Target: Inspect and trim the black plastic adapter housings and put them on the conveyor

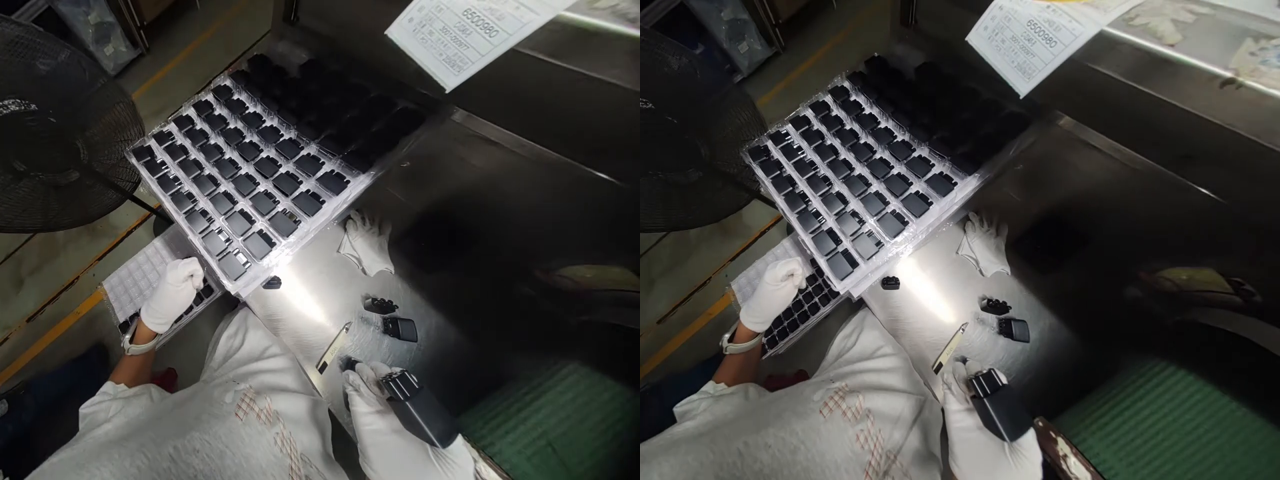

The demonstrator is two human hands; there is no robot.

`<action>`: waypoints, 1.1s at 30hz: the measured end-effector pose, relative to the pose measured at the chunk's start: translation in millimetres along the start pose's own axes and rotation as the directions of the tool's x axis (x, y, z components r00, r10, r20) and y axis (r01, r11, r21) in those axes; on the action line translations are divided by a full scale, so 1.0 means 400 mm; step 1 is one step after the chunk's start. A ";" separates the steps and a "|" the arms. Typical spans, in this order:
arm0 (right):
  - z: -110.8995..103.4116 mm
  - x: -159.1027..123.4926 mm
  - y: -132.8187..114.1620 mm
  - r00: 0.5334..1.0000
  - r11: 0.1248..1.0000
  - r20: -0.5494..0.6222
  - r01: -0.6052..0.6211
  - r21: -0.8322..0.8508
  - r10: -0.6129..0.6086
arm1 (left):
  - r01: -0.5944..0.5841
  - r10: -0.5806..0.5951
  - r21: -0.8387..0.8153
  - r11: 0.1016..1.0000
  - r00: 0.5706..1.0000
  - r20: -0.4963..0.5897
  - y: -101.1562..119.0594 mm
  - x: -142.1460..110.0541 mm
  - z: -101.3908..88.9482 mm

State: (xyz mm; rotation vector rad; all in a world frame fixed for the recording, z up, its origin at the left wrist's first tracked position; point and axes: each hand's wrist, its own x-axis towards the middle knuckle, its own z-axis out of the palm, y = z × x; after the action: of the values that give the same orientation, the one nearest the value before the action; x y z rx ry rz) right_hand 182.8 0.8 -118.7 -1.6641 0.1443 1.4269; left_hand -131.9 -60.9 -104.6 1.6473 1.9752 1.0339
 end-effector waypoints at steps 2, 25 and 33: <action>0.007 0.012 0.000 0.999 0.998 -0.041 0.003 -0.066 -0.005 | -0.036 0.037 -0.021 0.999 0.998 0.052 0.001 0.028 0.012; 0.053 0.083 -0.015 0.999 0.997 0.009 -0.045 0.057 0.044 | -0.794 0.286 0.343 0.502 0.527 0.800 0.042 0.362 0.073; 0.042 0.081 -0.014 0.996 0.993 -0.006 -0.091 0.081 0.091 | -0.734 0.307 0.375 0.566 0.610 0.731 0.029 0.361 0.079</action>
State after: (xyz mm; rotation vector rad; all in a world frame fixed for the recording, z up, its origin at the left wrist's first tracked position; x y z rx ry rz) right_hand 184.4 29.7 -141.2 -1.6164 0.2829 1.4616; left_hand -138.3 86.8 -92.6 2.6774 1.4159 -0.1856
